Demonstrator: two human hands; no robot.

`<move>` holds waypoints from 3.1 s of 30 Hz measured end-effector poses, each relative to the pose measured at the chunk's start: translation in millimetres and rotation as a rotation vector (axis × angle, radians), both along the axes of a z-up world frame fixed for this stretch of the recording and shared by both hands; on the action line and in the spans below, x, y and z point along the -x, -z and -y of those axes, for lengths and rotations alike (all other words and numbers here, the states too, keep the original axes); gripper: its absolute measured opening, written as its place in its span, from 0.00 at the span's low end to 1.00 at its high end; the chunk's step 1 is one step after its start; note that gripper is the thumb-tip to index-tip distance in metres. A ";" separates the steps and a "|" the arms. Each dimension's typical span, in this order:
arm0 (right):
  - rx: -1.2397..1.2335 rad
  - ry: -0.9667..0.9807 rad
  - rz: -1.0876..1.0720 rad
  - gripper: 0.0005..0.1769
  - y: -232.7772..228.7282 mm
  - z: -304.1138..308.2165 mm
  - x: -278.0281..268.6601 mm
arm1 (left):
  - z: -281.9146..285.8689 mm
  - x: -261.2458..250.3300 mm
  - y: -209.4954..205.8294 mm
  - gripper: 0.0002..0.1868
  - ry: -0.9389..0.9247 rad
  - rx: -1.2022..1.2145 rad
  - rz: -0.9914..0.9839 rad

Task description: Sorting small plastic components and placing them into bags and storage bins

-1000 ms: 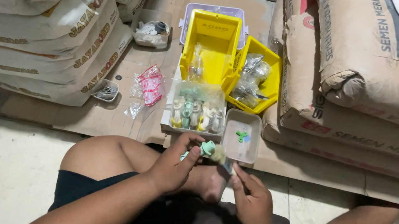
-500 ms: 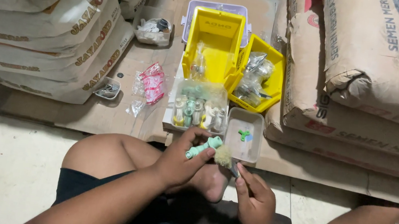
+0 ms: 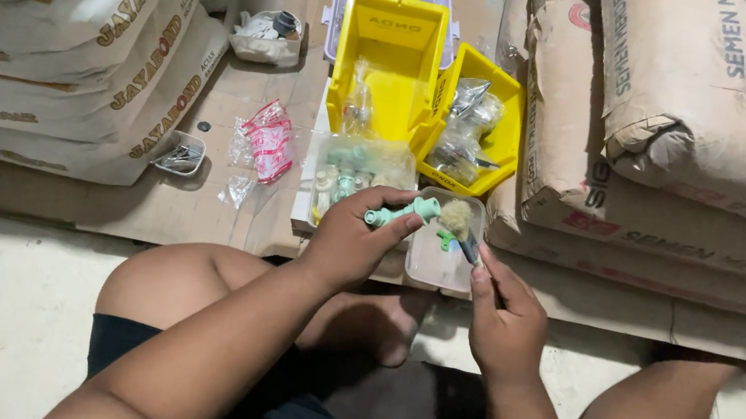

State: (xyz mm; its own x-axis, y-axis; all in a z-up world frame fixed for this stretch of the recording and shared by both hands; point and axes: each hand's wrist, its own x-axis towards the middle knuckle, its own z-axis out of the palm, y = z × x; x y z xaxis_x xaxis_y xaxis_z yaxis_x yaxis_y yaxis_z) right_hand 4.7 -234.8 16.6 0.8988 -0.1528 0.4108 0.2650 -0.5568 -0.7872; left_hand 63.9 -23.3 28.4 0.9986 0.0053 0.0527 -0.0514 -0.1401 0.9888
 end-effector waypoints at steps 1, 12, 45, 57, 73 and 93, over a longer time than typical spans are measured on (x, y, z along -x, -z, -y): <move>0.002 0.000 0.001 0.16 -0.2 -1.5 1.8 | 0.6 -2.2 2.9 0.19 0.000 0.002 0.001; 0.109 -0.097 -0.106 0.18 -12.6 -12.5 10.9 | -19.4 -9.0 29.9 0.17 0.074 0.294 -0.292; 0.313 0.076 -0.588 0.19 -14.4 -32.4 14.3 | -28.7 -3.1 87.3 0.16 0.295 1.078 -0.425; 0.209 0.076 -0.334 0.19 -9.5 -18.7 39.5 | -13.5 3.5 76.5 0.09 0.336 1.130 -0.432; 0.098 -0.198 -0.116 0.19 -10.7 -20.5 48.5 | -19.4 6.2 80.6 0.08 0.361 1.203 -0.442; 0.101 -0.194 -0.147 0.19 19.5 -18.3 39.3 | -19.4 0.2 99.6 0.06 0.356 1.097 -0.436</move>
